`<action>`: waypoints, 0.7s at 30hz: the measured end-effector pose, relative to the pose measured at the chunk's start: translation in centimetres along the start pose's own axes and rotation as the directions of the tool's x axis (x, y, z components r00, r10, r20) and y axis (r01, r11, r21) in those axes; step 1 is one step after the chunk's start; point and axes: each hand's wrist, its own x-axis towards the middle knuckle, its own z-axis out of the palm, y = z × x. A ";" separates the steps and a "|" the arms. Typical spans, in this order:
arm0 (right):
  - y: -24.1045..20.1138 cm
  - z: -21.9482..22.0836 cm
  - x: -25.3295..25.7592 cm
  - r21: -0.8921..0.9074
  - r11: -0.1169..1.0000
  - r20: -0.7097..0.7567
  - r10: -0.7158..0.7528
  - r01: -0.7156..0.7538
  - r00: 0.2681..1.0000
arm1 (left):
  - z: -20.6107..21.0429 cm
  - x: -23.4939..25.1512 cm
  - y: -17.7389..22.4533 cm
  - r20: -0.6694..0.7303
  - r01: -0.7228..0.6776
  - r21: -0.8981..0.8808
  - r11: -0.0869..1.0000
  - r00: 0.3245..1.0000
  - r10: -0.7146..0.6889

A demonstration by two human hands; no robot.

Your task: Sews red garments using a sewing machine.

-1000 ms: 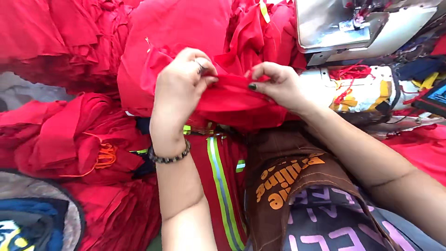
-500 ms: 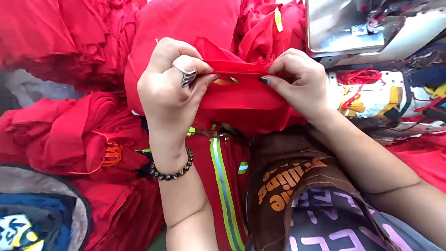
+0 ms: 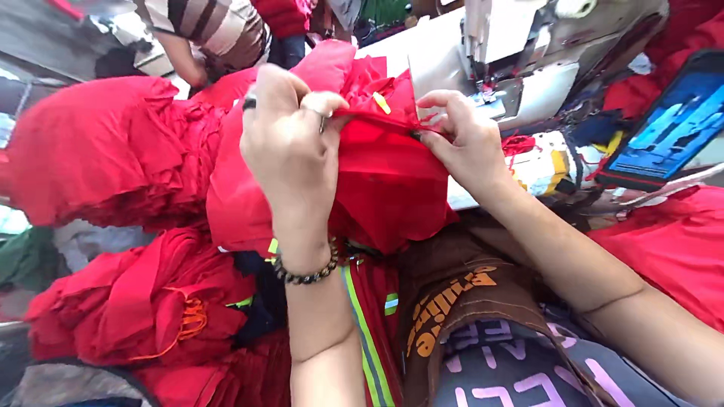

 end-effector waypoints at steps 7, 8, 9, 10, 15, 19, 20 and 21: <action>8.1 -4.2 -1.3 0.252 0.914 0.110 0.301 -0.320 0.947 | 17.1 8.4 2.6 0.277 0.458 -0.495 0.739 0.889 -0.366; 8.4 -4.8 -2.4 0.303 0.870 0.150 0.359 -0.389 0.921 | 18.6 8.2 3.5 0.366 0.527 -0.422 0.738 0.844 -0.392; 8.5 -5.3 -3.8 0.343 0.822 0.180 0.417 -0.454 0.891 | 19.5 7.8 4.5 0.430 0.555 -0.345 0.757 0.810 -0.398; 8.5 -5.8 -5.3 0.382 0.774 0.215 0.458 -0.505 0.863 | 19.9 7.2 5.4 0.473 0.561 -0.286 0.777 0.788 -0.395; 8.6 -7.2 -8.1 0.538 0.579 0.278 0.564 -0.612 0.778 | 19.9 6.0 7.6 0.441 0.588 -0.355 0.727 0.791 -0.424; 9.0 -6.7 -6.3 0.520 0.671 0.164 0.529 -0.529 0.832 | 21.3 8.6 7.6 0.463 0.651 -0.273 0.708 0.735 -0.496; 9.2 -6.3 -5.7 0.522 0.686 0.134 0.521 -0.507 0.843 | 21.8 9.2 7.4 0.461 0.650 -0.246 0.719 0.731 -0.503; 9.4 -6.0 -5.3 0.520 0.700 0.105 0.516 -0.489 0.850 | 22.2 9.8 7.2 0.455 0.642 -0.210 0.738 0.732 -0.507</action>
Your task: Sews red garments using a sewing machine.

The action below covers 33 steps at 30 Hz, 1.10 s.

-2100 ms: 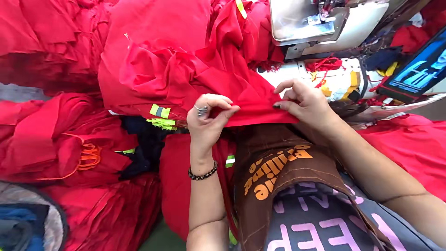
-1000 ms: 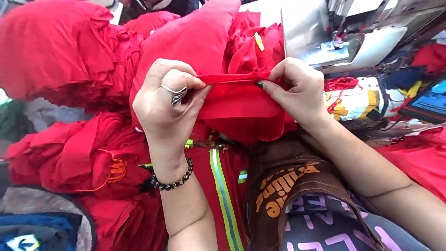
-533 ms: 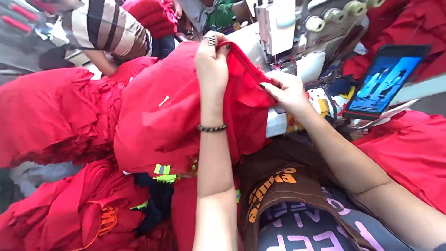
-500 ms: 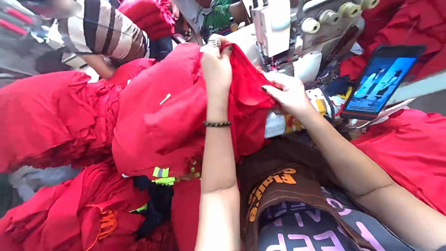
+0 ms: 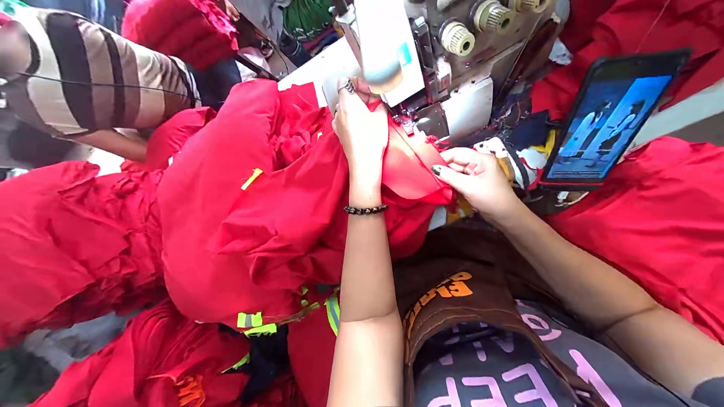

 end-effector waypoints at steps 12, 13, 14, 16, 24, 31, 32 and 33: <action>0.9 0.7 0.7 -0.181 0.977 -0.056 -0.121 0.109 0.991 | 0.4 1.3 -2.2 -0.130 -0.182 -0.092 0.979 0.977 0.170; 1.0 0.7 0.9 -0.172 0.980 -0.055 -0.113 0.102 0.992 | -0.2 0.4 -2.8 -0.175 -0.248 -0.149 0.957 0.959 0.221; 1.1 0.7 1.1 -0.156 0.983 -0.051 -0.105 0.095 0.993 | -1.2 -1.2 -3.2 -0.207 -0.323 -0.194 0.926 0.937 0.283; 1.3 0.6 1.4 -0.101 0.992 -0.046 -0.078 0.073 0.996 | -3.5 -5.6 -4.3 -0.192 -0.474 -0.254 0.843 0.879 0.436; -1.2 0.0 1.2 -0.460 0.864 0.001 -0.229 0.204 0.973 | -5.9 -7.5 -6.6 0.101 -0.744 -0.090 0.662 0.654 0.749; -4.6 0.2 -0.7 -0.182 0.749 0.427 -0.523 0.637 0.738 | -12.3 -11.4 -0.3 0.313 -0.867 -0.165 0.470 0.406 0.859; -4.6 0.2 -0.4 -0.125 0.770 0.432 -0.525 0.625 0.733 | -12.5 -11.0 -0.6 0.330 -0.873 -0.149 0.465 0.399 0.856; -4.5 0.3 0.0 -0.094 0.782 0.425 -0.528 0.616 0.736 | -12.6 -10.5 -1.1 0.351 -0.874 -0.133 0.468 0.400 0.847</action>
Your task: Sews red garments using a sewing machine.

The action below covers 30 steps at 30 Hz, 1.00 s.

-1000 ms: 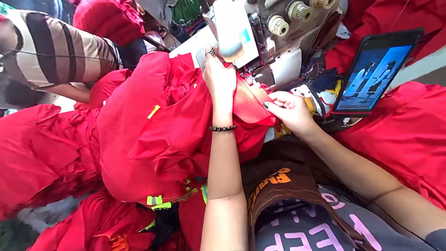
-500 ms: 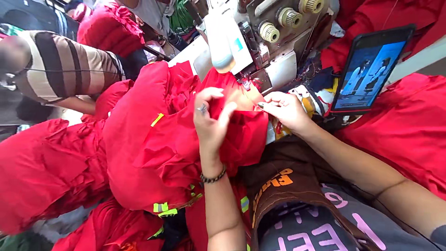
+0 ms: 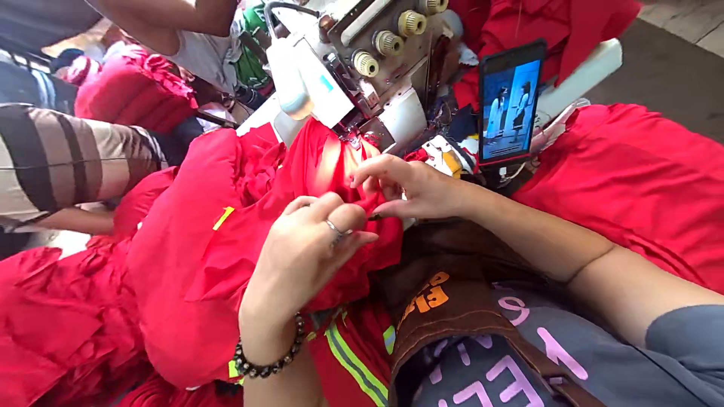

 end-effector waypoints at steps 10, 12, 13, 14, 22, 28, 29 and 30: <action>-1.8 1.4 1.7 0.029 0.996 -0.054 -0.084 0.086 0.995 | -1.0 -0.5 1.4 0.013 0.060 0.115 0.992 0.998 -0.062; -1.4 0.7 1.4 0.075 0.997 -0.066 -0.029 0.034 0.997 | -1.1 -1.0 -0.6 0.034 0.148 0.130 0.980 0.988 -0.154; -1.1 0.2 1.3 0.048 0.999 -0.060 -0.017 0.020 0.998 | -0.8 -1.3 -1.3 0.038 0.176 0.144 0.974 0.982 -0.183; -0.9 -0.3 1.3 -0.027 1.000 -0.043 -0.002 0.001 0.999 | -0.4 -1.5 -1.7 0.044 0.198 0.167 0.966 0.977 -0.207; 0.3 -0.8 0.2 -0.433 0.901 -0.106 -0.090 0.036 0.990 | 1.4 -1.4 -2.2 -0.204 0.124 0.142 0.982 0.975 -0.093; -3.3 -1.1 -1.5 -0.073 0.983 -0.081 -0.176 0.170 0.981 | -0.6 -1.6 3.0 -0.277 -0.098 -0.352 0.931 0.961 -0.003; -3.9 -0.9 -2.0 -0.048 0.983 -0.070 -0.179 0.176 0.981 | -0.7 -1.7 4.0 -0.266 -0.121 -0.375 0.919 0.964 0.018; -4.5 -0.7 -2.6 -0.054 0.985 -0.037 -0.167 0.165 0.985 | -0.5 -1.9 5.2 -0.245 -0.136 -0.371 0.919 0.969 0.044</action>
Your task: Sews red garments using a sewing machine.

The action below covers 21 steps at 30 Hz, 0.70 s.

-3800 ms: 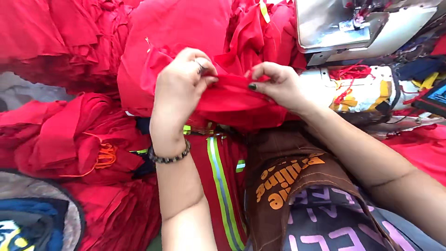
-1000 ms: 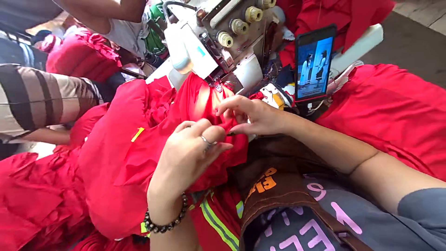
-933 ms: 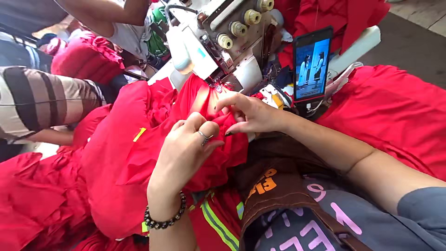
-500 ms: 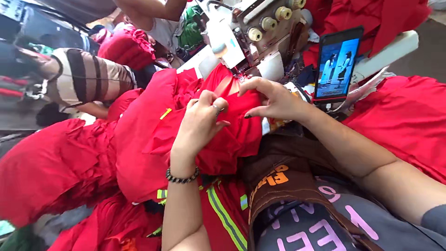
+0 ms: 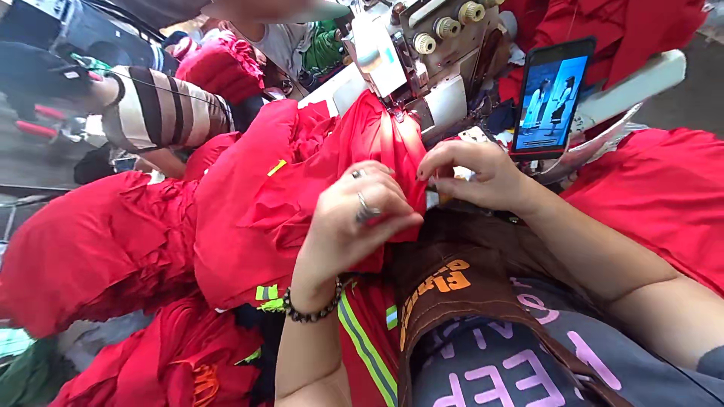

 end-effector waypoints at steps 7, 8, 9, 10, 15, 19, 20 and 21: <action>-4.3 0.8 -4.4 -0.137 0.990 0.180 -0.016 0.042 0.984 | 2.8 -0.8 2.6 0.117 0.001 0.049 0.999 0.993 -0.007; -4.9 0.7 -5.1 -0.143 0.989 0.187 0.001 0.026 0.982 | 2.6 -0.7 1.5 0.082 0.050 0.029 0.998 0.995 -0.052; -5.3 0.5 -5.7 -0.133 0.991 0.193 0.020 0.006 0.981 | 2.5 -0.6 0.1 0.057 0.092 0.074 0.993 0.994 -0.097; -5.8 0.3 -6.2 -0.104 0.994 0.198 0.037 -0.017 0.979 | 2.5 -0.6 -1.5 0.056 0.124 0.175 0.977 0.989 -0.136; -7.7 -1.4 -6.5 -0.101 0.994 0.244 0.062 -0.038 0.968 | 3.7 -2.5 -9.6 0.262 -0.019 0.832 0.554 0.894 -0.364; -6.6 -2.0 -3.6 -0.222 0.974 0.177 0.088 -0.047 0.980 | 3.4 -1.8 -4.1 0.389 -0.031 0.705 0.709 0.853 -0.349; -5.9 -1.6 -2.4 -0.232 0.970 0.133 0.098 -0.065 0.986 | 3.8 -1.3 -1.5 0.429 -0.032 0.637 0.770 0.845 -0.320; -4.9 -1.1 -1.2 -0.229 0.970 0.102 0.106 -0.080 0.989 | 4.5 -0.7 1.0 0.458 -0.049 0.589 0.806 0.843 -0.284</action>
